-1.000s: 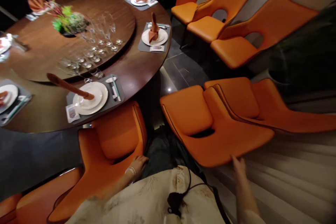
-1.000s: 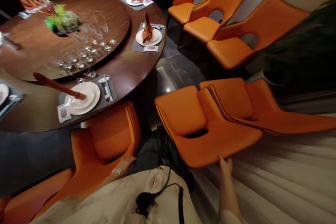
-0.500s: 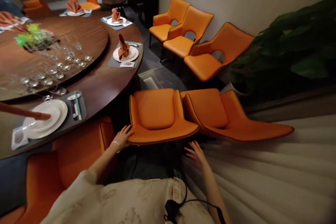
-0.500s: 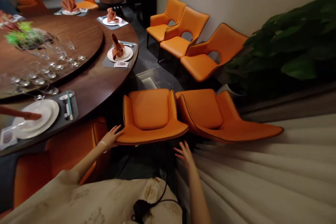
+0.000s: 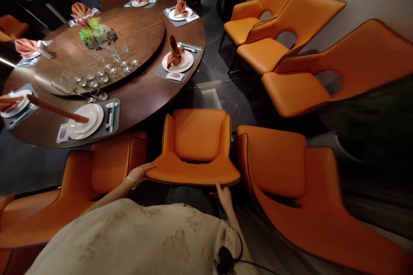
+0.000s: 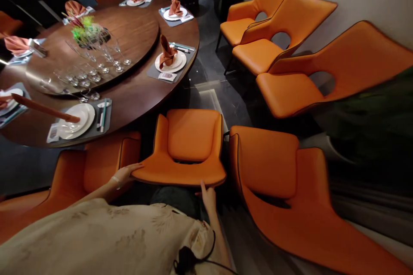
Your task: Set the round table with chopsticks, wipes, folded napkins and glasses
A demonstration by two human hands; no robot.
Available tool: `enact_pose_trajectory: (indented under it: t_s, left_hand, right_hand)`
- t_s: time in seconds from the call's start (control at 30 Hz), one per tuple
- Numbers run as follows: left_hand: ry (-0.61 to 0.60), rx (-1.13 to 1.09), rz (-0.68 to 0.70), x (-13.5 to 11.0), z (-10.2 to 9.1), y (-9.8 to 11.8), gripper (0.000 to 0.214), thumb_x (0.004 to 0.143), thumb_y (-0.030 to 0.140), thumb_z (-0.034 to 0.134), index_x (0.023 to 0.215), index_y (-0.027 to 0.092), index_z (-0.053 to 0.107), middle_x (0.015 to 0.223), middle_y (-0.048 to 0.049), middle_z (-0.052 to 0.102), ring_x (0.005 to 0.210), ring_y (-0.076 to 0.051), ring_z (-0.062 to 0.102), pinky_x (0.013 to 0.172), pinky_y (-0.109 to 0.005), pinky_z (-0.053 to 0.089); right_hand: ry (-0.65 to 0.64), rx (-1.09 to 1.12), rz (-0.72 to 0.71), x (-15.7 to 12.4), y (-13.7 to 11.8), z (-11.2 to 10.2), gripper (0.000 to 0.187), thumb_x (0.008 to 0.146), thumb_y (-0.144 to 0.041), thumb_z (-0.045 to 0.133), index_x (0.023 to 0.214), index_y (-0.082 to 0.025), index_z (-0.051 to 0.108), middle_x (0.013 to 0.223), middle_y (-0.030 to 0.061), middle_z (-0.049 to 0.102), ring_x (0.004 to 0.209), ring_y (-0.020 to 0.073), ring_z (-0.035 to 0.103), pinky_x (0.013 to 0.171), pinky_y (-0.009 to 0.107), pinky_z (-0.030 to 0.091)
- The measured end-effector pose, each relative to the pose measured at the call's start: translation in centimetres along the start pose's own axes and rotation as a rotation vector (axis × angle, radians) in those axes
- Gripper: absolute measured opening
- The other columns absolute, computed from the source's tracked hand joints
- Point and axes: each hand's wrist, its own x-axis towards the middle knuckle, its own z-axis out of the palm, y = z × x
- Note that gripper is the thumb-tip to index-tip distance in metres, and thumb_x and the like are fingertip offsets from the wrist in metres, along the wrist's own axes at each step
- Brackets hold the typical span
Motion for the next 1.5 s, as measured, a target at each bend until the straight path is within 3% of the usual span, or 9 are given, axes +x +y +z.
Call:
enact_pose_trajectory:
  t_s: [0.2, 0.33, 0.5, 0.63, 0.73, 0.9, 1.1, 1.27, 1.5]
  left_hand:
    - [0.098, 0.014, -0.027, 5.9, -1.8, 3.1, 0.062, 0.077, 0.021, 0.06, 0.138, 0.025, 0.053, 0.146, -0.0051, 0.05, 0.131, -0.021, 0.052, 0.11, -0.032, 0.041]
    - [0.218, 0.07, 0.089, 11.4, -3.2, 6.7, 0.062, 0.075, 0.015, 0.063, 0.135, 0.026, 0.056, 0.152, -0.0082, 0.041, 0.142, -0.027, 0.037, 0.116, -0.047, 0.029]
    - [0.129, -0.047, 0.204, 18.2, -6.1, 13.4, 0.065, 0.08, 0.017, 0.06, 0.142, 0.03, 0.047, 0.152, -0.0068, 0.042, 0.144, -0.025, 0.033, 0.118, -0.047, 0.024]
    - [0.042, -0.183, 0.26, 23.2, -9.0, 18.8, 0.071, 0.079, 0.018, 0.062, 0.146, 0.03, 0.042, 0.153, -0.0053, 0.04, 0.144, -0.025, 0.031, 0.119, -0.044, 0.019]
    - [0.05, -0.25, 0.293, 26.9, -10.8, 22.6, 0.076, 0.077, 0.015, 0.063, 0.148, 0.03, 0.039, 0.154, -0.006, 0.038, 0.145, -0.026, 0.029, 0.12, -0.046, 0.017]
    - [0.06, -0.318, 0.376, 33.6, -13.3, 29.4, 0.08, 0.079, 0.017, 0.061, 0.152, 0.025, 0.029, 0.157, -0.0084, 0.033, 0.147, -0.026, 0.025, 0.119, -0.047, 0.02]
    - [0.024, -0.412, 0.344, 41.6, -16.3, 39.1, 0.08, 0.083, 0.018, 0.058, 0.153, 0.021, 0.022, 0.16, -0.0139, 0.022, 0.148, -0.028, 0.021, 0.118, -0.049, 0.024]
    - [-0.07, -0.421, 0.247, 45.0, -17.8, 43.7, 0.107, 0.068, 0.012, 0.067, 0.155, 0.023, 0.006, 0.162, -0.0176, 0.01, 0.148, -0.036, 0.016, 0.112, -0.058, 0.028]
    - [-0.043, -0.55, 0.194, 44.9, -18.1, 45.0, 0.094, 0.069, 0.009, 0.056, 0.154, 0.022, 0.017, 0.16, -0.0142, 0.023, 0.147, -0.034, 0.02, 0.115, -0.057, 0.024]
  right_hand:
    - [-0.061, -0.072, 0.01, 9.9, -10.5, -2.9, 0.056, 0.075, -0.055, 0.063, 0.109, -0.011, 0.063, 0.107, 0.017, 0.072, 0.07, 0.0252, 0.073, 0.058, 0.03, 0.057]
    - [-0.06, -0.168, -0.035, 17.7, -17.8, -5.4, 0.068, 0.077, -0.062, 0.056, 0.116, -0.007, 0.062, 0.107, 0.0197, 0.071, 0.077, 0.0276, 0.073, 0.061, 0.032, 0.057]
    - [0.115, -0.515, -0.074, 26.7, -27.4, -8.9, 0.073, 0.082, -0.066, 0.046, 0.111, -0.004, 0.067, 0.093, 0.0205, 0.074, 0.096, 0.0316, 0.071, 0.074, 0.032, 0.057]
    - [0.296, -0.74, -0.155, 32.9, -34.5, -10.7, 0.074, 0.087, -0.062, 0.037, 0.118, -0.001, 0.064, 0.112, 0.0251, 0.069, 0.113, 0.0342, 0.063, 0.09, 0.037, 0.052]
    - [0.357, -0.807, -0.195, 37.5, -39.4, -11.5, 0.076, 0.087, -0.063, 0.037, 0.122, 0.0, 0.062, 0.118, 0.0279, 0.065, 0.119, 0.0376, 0.058, 0.096, 0.043, 0.048]
    - [0.377, -0.859, -0.22, 45.3, -48.3, -13.0, 0.07, 0.088, -0.056, 0.039, 0.129, -0.002, 0.056, 0.12, 0.0276, 0.064, 0.121, 0.0377, 0.056, 0.101, 0.046, 0.044]
    - [0.306, -0.962, -0.277, 54.0, -58.9, -15.0, 0.062, 0.091, -0.043, 0.038, 0.132, 0.002, 0.051, 0.131, 0.0302, 0.055, 0.128, 0.0368, 0.051, 0.106, 0.048, 0.04]
    - [0.197, -0.994, -0.332, 58.3, -63.2, -17.0, 0.063, 0.089, -0.045, 0.043, 0.132, 0.001, 0.051, 0.133, 0.0289, 0.054, 0.131, 0.0365, 0.048, 0.11, 0.047, 0.036]
    - [0.128, -1.075, -0.359, 59.7, -63.6, -18.1, 0.063, 0.088, -0.043, 0.042, 0.133, 0.001, 0.048, 0.133, 0.0291, 0.054, 0.128, 0.038, 0.05, 0.109, 0.048, 0.038]
